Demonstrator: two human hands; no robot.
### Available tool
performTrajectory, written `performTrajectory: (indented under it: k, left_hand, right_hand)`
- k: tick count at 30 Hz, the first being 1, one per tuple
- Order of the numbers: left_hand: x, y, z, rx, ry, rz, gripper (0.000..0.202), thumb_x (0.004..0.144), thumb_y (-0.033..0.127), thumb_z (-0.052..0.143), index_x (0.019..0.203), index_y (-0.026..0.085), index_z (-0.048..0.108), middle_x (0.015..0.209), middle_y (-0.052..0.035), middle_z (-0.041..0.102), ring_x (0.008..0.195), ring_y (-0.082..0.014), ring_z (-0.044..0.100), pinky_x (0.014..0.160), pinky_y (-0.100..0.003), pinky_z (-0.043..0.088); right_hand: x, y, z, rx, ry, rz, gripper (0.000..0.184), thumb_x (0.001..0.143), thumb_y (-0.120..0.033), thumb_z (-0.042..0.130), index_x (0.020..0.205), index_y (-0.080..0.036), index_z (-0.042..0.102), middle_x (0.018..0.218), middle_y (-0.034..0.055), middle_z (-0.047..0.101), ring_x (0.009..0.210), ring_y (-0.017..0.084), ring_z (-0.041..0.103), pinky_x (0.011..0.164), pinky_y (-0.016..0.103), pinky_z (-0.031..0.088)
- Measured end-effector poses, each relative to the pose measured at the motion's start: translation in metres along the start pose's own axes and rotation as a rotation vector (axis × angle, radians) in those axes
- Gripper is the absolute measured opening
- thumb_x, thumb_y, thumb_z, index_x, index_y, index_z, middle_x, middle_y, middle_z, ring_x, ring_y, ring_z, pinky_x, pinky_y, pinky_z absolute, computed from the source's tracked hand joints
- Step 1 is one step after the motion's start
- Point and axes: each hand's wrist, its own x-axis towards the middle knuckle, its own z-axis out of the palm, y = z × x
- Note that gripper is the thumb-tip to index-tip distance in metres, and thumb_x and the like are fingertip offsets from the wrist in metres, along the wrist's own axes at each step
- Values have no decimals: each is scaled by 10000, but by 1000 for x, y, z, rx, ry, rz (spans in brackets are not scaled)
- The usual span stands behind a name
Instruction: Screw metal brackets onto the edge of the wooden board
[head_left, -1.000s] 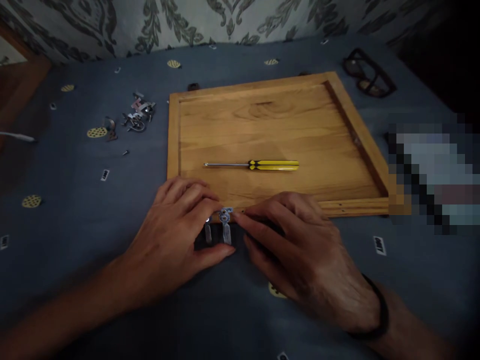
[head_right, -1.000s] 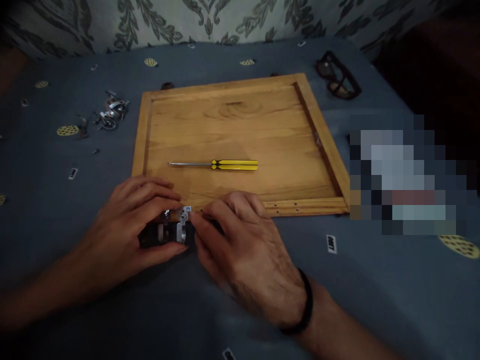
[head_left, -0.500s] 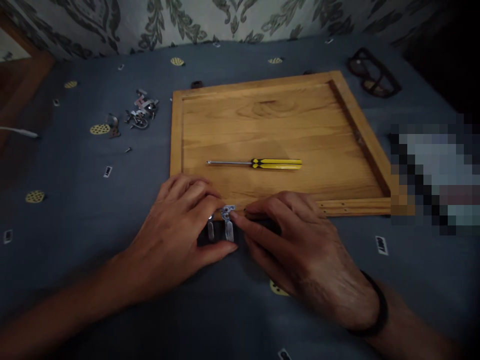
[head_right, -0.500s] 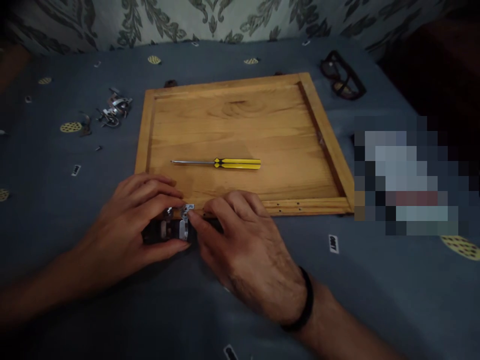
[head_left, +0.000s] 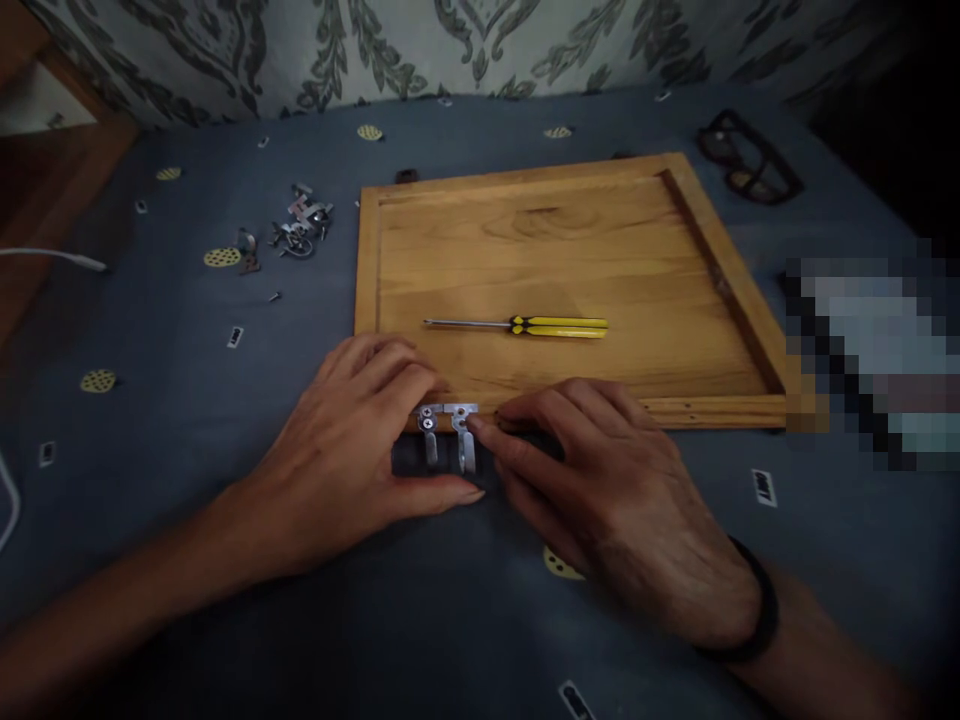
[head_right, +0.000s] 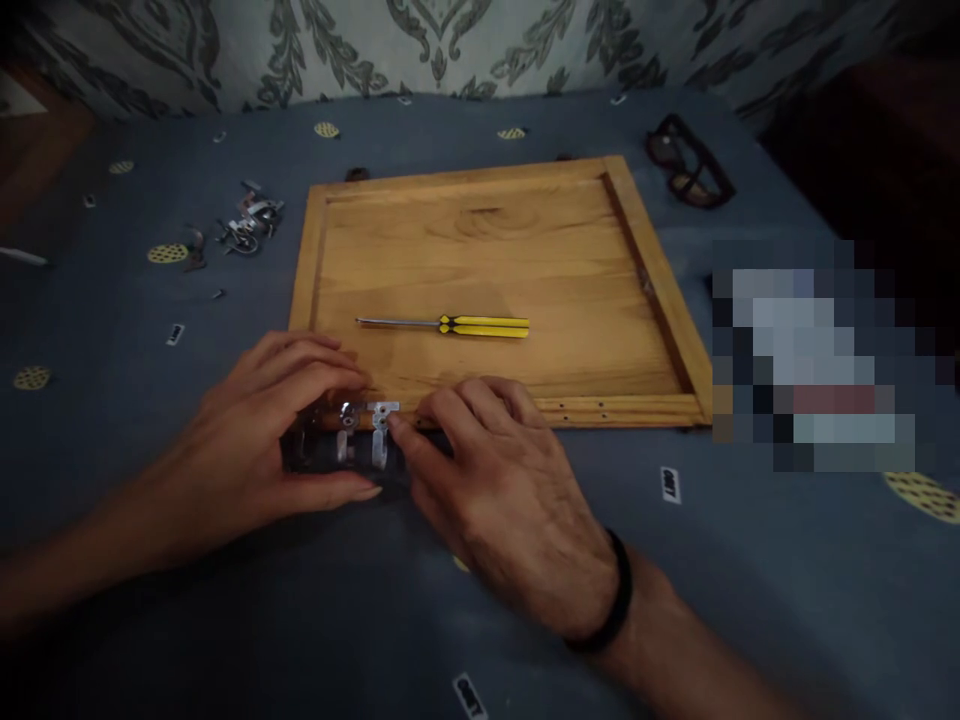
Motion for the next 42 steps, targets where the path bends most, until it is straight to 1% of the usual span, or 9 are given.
performTrajectory:
  k: [5, 11, 16, 19, 22, 25, 28, 36, 42]
  left_hand:
    - [-1, 3, 6, 33, 1, 18, 417, 774, 503, 829, 997, 206, 639, 1102, -65, 679, 1162, -317, 578, 1003, -502, 487]
    - [-2, 5, 9, 58, 11, 29, 403, 802, 467, 817, 1008, 170, 640, 1087, -85, 681, 1147, -326, 581, 999, -531, 485]
    - [-2, 5, 9, 54, 2, 23, 352, 818, 400, 812, 996, 150, 638, 1099, -99, 677, 1140, -322, 586, 993, -519, 483]
    - [-1, 5, 9, 49, -2, 12, 342, 825, 397, 801, 1014, 165, 636, 1123, -97, 674, 1141, -315, 591, 985, -510, 487]
    - [-1, 4, 9, 45, 2, 14, 336, 829, 399, 791, 1028, 177, 637, 1120, -88, 675, 1131, -308, 601, 977, -505, 486]
    - [-1, 4, 9, 38, 6, 25, 339, 823, 391, 794, 1024, 167, 639, 1111, -89, 676, 1115, -307, 611, 966, -504, 486]
    - [0, 5, 9, 41, 10, 32, 335, 824, 384, 798, 1018, 162, 639, 1101, -90, 681, 1107, -302, 616, 953, -495, 492]
    - [-1, 6, 7, 70, -16, 21, 332, 837, 395, 791, 1019, 157, 649, 1091, -95, 679, 1103, -311, 603, 953, -496, 485]
    - [-1, 4, 7, 68, -15, 62, 306, 862, 385, 767, 1031, 148, 676, 1089, -97, 684, 1084, -305, 600, 952, -501, 474]
  right_hand:
    - [1, -1, 1, 6, 5, -3, 208, 970, -170, 534, 1086, -180, 706, 911, 70, 706, 836, 225, 612, 751, 377, 481]
    - [1, -1, 0, 15, -6, 1, 227, 969, -167, 527, 1093, -177, 717, 907, 75, 701, 832, 226, 603, 743, 381, 477]
    - [0, -2, 0, 13, 17, -14, 212, 969, -158, 533, 1089, -171, 708, 915, 74, 699, 840, 230, 608, 752, 375, 472]
    - [0, -1, 0, 11, 9, -9, 209, 962, -165, 551, 1098, -181, 709, 915, 71, 698, 839, 228, 608, 752, 368, 467]
    - [1, -1, 0, 13, 11, -11, 207, 943, -159, 584, 1101, -165, 718, 905, 77, 689, 831, 226, 605, 746, 366, 462]
    - [1, -2, 0, 17, 17, -16, 206, 943, -150, 577, 1084, -150, 726, 896, 82, 685, 827, 229, 601, 741, 375, 470]
    - [1, -2, 0, 16, 15, 2, 208, 960, -163, 556, 1082, -166, 724, 903, 77, 695, 823, 226, 603, 745, 379, 484]
    - [-1, -2, -1, 16, 8, -8, 207, 961, -158, 557, 1098, -165, 711, 912, 74, 695, 834, 226, 598, 748, 367, 481]
    - [-1, -3, -1, 5, -2, -12, 201, 939, -154, 602, 1109, -150, 709, 917, 75, 683, 842, 230, 588, 772, 362, 454]
